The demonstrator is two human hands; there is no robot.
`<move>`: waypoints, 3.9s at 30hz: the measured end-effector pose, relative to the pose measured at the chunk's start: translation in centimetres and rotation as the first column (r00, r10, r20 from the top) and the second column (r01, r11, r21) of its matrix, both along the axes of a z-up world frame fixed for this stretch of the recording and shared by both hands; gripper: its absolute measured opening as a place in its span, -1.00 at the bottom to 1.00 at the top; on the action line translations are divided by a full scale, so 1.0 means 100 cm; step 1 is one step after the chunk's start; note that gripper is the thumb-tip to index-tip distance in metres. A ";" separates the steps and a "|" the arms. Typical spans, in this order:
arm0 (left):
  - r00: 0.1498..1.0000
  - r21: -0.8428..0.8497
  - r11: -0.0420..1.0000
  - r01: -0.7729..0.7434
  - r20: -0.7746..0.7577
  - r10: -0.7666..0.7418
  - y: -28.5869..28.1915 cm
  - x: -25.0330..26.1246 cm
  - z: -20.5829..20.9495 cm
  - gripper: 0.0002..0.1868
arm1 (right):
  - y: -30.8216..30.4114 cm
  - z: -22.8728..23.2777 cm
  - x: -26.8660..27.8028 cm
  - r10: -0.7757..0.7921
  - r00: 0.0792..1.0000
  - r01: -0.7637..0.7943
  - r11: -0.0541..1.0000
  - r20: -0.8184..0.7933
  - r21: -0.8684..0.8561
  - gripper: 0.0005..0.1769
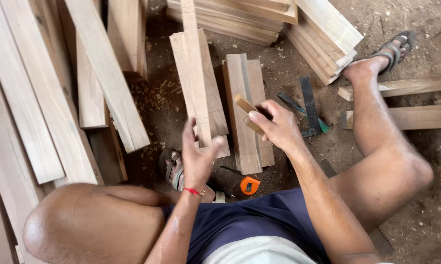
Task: The person uses a wooden block to mark lines on multiple pieces of wood, then uses a square and a pencil to draw precise lines on another wooden piece.
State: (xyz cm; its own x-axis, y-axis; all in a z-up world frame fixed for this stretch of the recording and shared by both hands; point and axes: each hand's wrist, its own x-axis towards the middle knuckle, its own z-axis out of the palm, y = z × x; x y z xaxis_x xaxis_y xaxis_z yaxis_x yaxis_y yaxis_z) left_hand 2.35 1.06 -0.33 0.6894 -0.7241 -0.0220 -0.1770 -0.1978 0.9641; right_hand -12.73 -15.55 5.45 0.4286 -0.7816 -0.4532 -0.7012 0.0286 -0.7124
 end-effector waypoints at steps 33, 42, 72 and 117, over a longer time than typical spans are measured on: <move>0.956 0.015 0.983 -0.185 0.235 0.176 -0.025 -0.028 -0.077 -0.22 | 0.066 -0.017 0.048 0.523 0.814 -0.506 0.426 -0.252 -0.750 -0.54; 0.956 0.050 0.981 -0.187 0.238 0.170 -0.025 -0.024 -0.051 -0.06 | -0.025 0.007 0.124 0.411 0.902 -0.432 0.844 -0.135 -0.316 -0.39; 0.880 0.366 0.802 0.473 -0.153 -0.449 -0.038 -0.091 -0.082 -0.13 | -0.017 -0.163 -0.071 0.230 0.872 -0.401 0.842 -0.433 -0.360 -0.57; 0.818 0.594 0.753 0.283 -0.560 0.134 -0.107 -0.114 -0.194 0.21 | -0.376 -0.087 0.109 0.216 0.617 -0.543 0.813 -0.757 -0.211 0.31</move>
